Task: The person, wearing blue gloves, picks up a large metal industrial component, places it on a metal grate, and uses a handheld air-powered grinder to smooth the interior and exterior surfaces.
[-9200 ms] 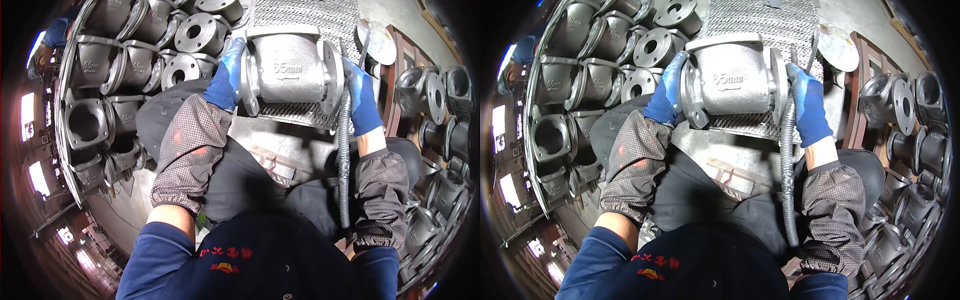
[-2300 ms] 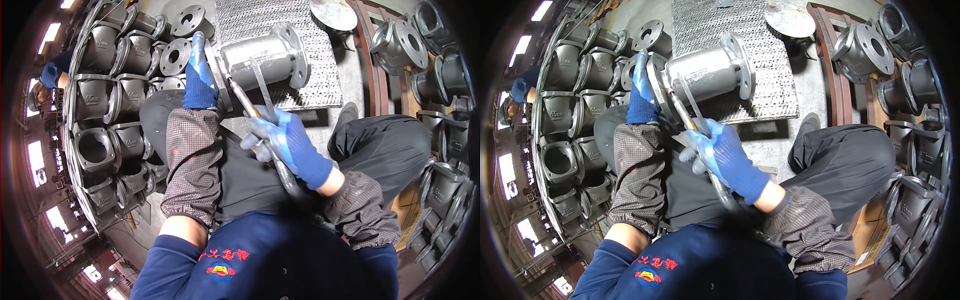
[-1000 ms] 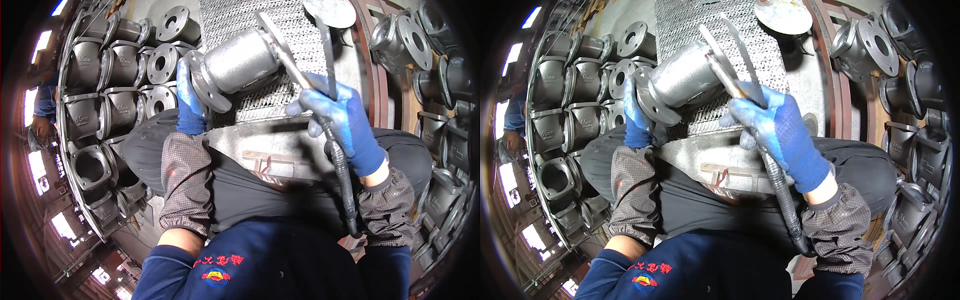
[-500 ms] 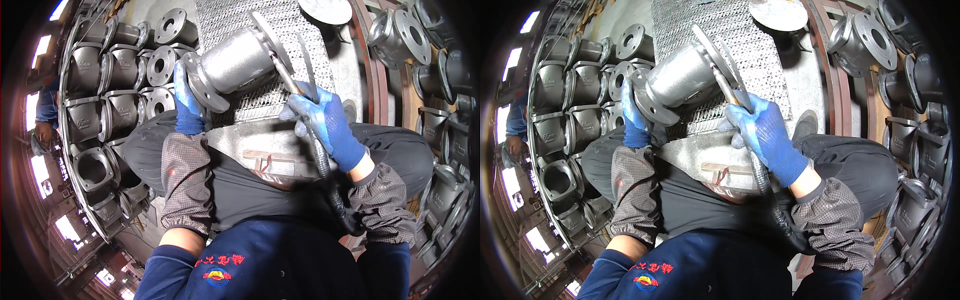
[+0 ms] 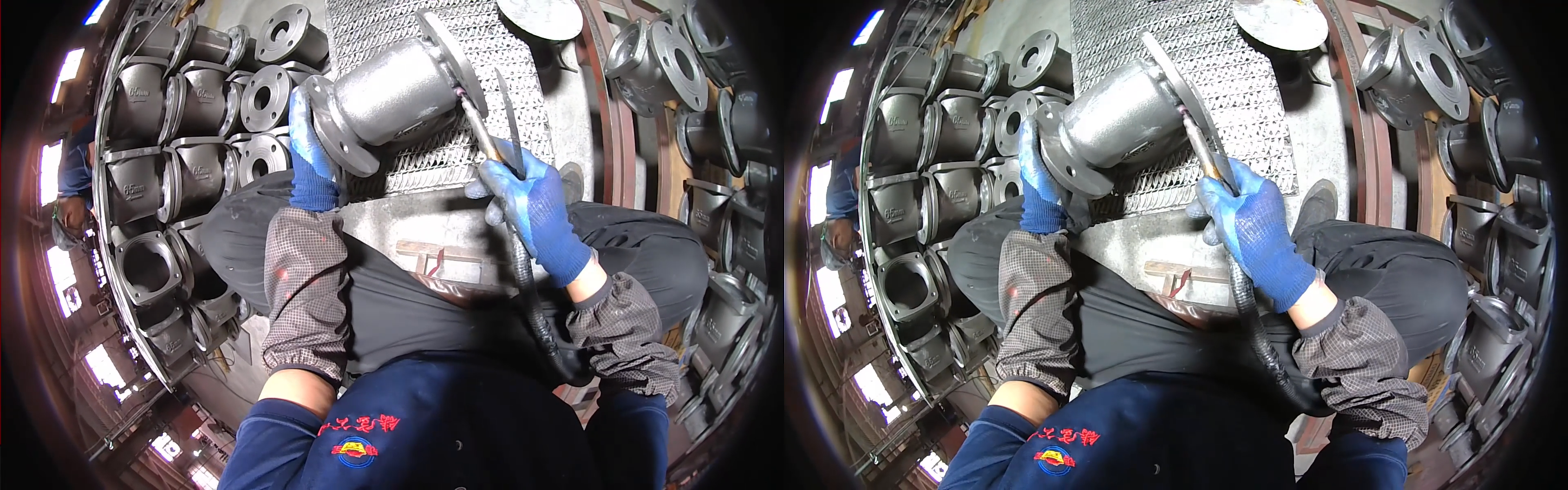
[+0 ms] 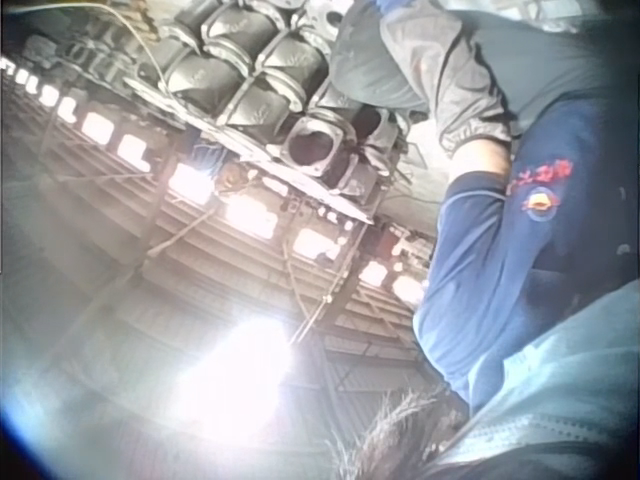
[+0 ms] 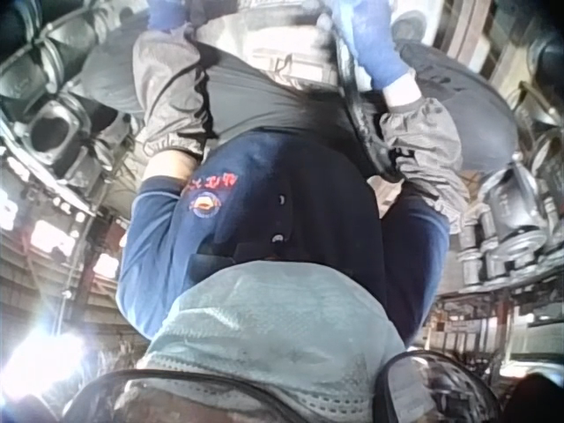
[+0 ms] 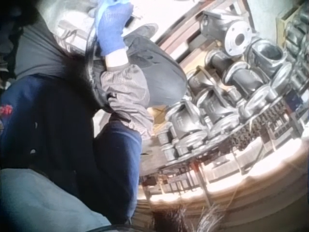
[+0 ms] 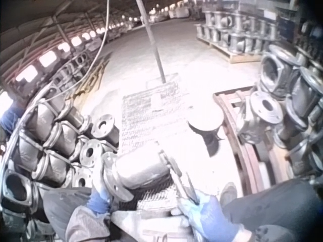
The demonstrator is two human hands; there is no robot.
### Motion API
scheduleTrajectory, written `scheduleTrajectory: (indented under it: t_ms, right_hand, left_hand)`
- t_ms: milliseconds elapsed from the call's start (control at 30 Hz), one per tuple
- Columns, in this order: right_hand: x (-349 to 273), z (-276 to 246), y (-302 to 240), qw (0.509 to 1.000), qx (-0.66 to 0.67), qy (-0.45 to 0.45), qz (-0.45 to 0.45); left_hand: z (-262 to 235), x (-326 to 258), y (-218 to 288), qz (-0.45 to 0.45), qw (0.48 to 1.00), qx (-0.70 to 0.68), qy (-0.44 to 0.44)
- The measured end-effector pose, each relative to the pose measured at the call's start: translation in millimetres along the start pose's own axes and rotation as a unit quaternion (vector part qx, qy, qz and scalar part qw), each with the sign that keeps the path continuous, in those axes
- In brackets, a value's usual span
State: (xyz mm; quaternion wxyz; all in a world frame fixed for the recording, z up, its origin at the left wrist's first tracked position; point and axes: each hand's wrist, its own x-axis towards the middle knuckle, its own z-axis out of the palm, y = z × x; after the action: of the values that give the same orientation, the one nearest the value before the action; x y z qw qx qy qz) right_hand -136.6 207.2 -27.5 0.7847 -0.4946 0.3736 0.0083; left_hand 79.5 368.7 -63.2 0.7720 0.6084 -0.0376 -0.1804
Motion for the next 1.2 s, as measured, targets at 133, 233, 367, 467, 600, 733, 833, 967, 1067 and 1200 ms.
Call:
scheduleTrajectory:
  t_ms: [133,233,367,467,600,733,833,967,1067,1200]
  right_hand:
    - [5,0,9,0.999,-0.03,0.016,-0.035]
    - [9,-2,15,0.999,-0.016,0.008,-0.036]
    - [10,-3,17,0.996,-0.062,0.026,-0.064]
    - [19,-5,20,0.98,-0.149,0.049,-0.124]
    - [30,-4,15,0.966,-0.167,0.041,-0.195]
    - [7,17,-17,0.987,-0.139,-0.003,-0.078]
    - [-5,18,-19,0.972,-0.125,-0.004,-0.198]
    - [27,-5,-55,0.967,-0.068,0.1,-0.225]
    - [68,-12,-47,0.964,-0.089,0.119,-0.221]
    - [139,-25,7,0.9,-0.238,0.181,-0.318]
  left_hand:
    - [1,-3,2,-0.024,0.999,-0.027,0.014]
    - [0,-1,1,-0.03,0.999,-0.032,0.0]
    - [-1,-2,-1,-0.021,1.0,-0.014,0.005]
    - [-9,7,-6,-0.028,0.999,-0.035,-0.025]
    - [3,-1,0,-0.037,0.999,-0.011,-0.02]
    - [-7,-3,-2,-0.055,0.993,-0.109,0.002]
    - [-7,-8,-2,0.013,0.999,-0.026,-0.026]
    - [-3,-11,0,-0.041,0.995,-0.089,-0.024]
    - [-6,-12,-1,-0.031,0.997,-0.063,-0.022]
    - [-2,-9,-3,-0.051,0.998,-0.038,0.023]
